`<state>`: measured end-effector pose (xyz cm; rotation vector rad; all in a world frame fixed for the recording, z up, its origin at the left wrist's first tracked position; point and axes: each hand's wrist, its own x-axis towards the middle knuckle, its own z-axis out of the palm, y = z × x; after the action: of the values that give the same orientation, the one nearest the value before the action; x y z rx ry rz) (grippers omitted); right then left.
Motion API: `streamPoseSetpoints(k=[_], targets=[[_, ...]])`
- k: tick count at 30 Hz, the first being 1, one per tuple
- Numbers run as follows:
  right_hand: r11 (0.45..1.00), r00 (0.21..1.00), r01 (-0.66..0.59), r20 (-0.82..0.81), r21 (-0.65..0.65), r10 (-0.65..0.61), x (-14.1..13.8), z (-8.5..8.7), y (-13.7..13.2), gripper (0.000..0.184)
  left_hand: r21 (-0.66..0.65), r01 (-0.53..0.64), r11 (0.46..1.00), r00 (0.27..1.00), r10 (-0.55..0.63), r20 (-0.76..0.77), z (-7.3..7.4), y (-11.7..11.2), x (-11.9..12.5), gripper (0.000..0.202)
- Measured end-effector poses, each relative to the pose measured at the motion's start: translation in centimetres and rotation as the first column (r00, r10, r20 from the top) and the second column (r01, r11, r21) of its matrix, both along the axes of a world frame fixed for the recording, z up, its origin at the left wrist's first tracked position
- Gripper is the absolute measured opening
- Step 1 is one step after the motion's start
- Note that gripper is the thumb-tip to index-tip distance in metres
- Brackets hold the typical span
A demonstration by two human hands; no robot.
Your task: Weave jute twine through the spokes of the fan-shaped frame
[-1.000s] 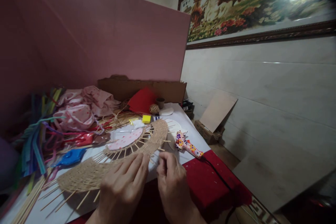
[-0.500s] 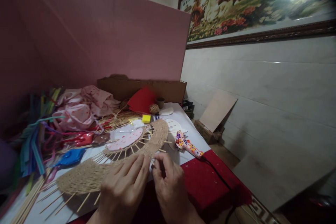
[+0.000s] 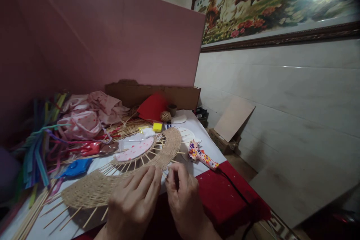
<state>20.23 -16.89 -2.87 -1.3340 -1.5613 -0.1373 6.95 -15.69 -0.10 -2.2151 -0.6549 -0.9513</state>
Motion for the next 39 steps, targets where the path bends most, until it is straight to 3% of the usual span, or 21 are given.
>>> streamPoseSetpoints(k=[5, 8, 10, 13, 17, 20, 22, 26, 30, 35, 39], targets=[[0.993, 0.989, -0.033, 0.136, -0.113, 0.049, 1.0, -0.2, -0.5, 0.017, 0.0, -0.01, 1.0, 1.0, 0.011, 0.007, -0.1, 0.1, -0.2, 0.025], [0.975, 0.983, -0.048, 0.164, -0.218, 0.085, 3.3, 0.0, -0.4, 0.015, -0.008, -0.016, 1.0, 1.0, 0.017, 0.024, -0.5, 0.2, -0.4, 0.024], [0.98, 0.986, 0.037, 0.166, -0.197, -0.004, 5.6, 0.2, 0.2, 0.021, -0.032, -0.029, 0.999, 0.999, 0.031, 0.044, -0.7, 0.3, -0.6, 0.024], [0.939, 0.942, 0.238, 0.296, -0.247, -0.161, 9.5, 0.6, 1.8, 0.02, -0.054, -0.045, 0.998, 0.996, 0.048, 0.069, -0.9, 0.5, -0.8, 0.023], [0.884, 0.887, 0.244, 0.46, -0.4, -0.037, 12.7, 0.0, 4.3, 0.037, -0.058, -0.047, 0.997, 0.995, 0.052, 0.084, -0.7, 0.7, -1.0, 0.022], [0.833, 0.914, 0.152, 0.396, -0.531, 0.085, 13.4, -0.7, 5.4, 0.043, -0.052, -0.032, 0.998, 0.994, 0.037, 0.098, -0.6, 0.8, -1.1, 0.022], [0.813, 0.936, 0.046, 0.31, -0.581, 0.169, 13.5, -0.9, 5.8, 0.036, -0.048, -0.023, 0.999, 0.994, 0.028, 0.106, -0.5, 0.8, -1.2, 0.021], [0.82, 0.943, -0.11, 0.201, -0.561, 0.264, 13.8, -1.0, 6.1, 0.026, -0.05, -0.022, 0.999, 0.996, 0.027, 0.089, -0.5, 0.8, -1.4, 0.023], [0.859, 0.95, -0.141, 0.177, -0.493, 0.257, 14.4, -1.0, 6.4, 0.023, -0.056, -0.041, 0.998, 0.995, 0.046, 0.084, -0.5, 0.8, -1.6, 0.025], [0.769, 0.971, -0.082, 0.122, -0.634, 0.204, 15.6, -0.5, 7.1, 0.028, -0.049, -0.036, 0.998, 0.994, 0.041, 0.103, -0.3, 0.7, -1.5, 0.024], [0.799, 0.962, -0.063, 0.176, -0.598, 0.208, 16.1, -0.2, 7.5, 0.027, -0.054, -0.03, 0.998, 0.995, 0.035, 0.091, -0.4, 0.7, -1.6, 0.025]])
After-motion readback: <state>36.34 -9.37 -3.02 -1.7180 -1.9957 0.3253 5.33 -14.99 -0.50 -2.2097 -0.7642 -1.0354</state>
